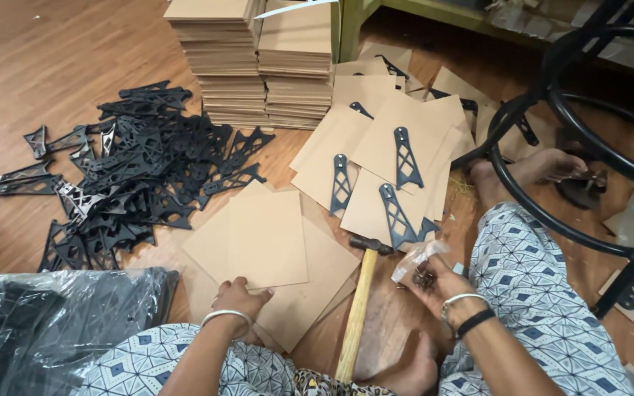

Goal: Hammering plastic support components into cardboard sheets to create display or packaging stands.

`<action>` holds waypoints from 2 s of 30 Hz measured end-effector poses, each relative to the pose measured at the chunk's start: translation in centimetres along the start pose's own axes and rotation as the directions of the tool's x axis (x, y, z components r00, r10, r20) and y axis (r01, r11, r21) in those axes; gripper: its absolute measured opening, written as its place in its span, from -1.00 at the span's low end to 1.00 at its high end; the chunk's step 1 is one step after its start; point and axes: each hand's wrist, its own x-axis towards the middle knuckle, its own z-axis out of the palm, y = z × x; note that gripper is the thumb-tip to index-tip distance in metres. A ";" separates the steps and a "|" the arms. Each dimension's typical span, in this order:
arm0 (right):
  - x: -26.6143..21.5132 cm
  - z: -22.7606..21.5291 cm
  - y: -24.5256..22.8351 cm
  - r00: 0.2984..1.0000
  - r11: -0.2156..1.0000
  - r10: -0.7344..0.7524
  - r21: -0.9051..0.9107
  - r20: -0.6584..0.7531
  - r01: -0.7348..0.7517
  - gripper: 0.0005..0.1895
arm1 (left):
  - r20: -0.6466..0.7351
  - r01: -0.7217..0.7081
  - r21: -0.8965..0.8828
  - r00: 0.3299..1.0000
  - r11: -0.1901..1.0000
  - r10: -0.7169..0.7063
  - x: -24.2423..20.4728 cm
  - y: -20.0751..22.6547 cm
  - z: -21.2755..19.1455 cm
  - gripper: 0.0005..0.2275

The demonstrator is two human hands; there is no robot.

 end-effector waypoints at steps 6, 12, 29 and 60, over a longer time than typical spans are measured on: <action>-2.4 0.2 0.2 0.992 0.866 0.092 -0.485 -0.085 -0.122 -0.72 | -0.007 -0.016 -0.042 1.000 0.999 0.016 0.4 -0.8 0.1 -0.22; -4.1 2.0 -0.1 0.976 0.816 0.170 -0.535 -0.137 -0.217 -0.71 | 0.012 -0.006 -0.027 1.000 1.000 0.007 0.5 -0.3 0.3 -0.22; -4.8 5.4 -6.1 0.866 -0.683 0.038 -0.620 0.498 0.386 -0.38 | -0.003 0.011 -0.046 1.000 0.999 -0.011 0.2 -0.2 0.1 -0.26; -8.0 4.7 -7.6 0.844 -0.146 -0.115 -0.849 0.525 0.508 -0.11 | -0.007 0.004 -0.056 1.000 0.998 -0.005 -0.5 0.0 -0.3 -0.26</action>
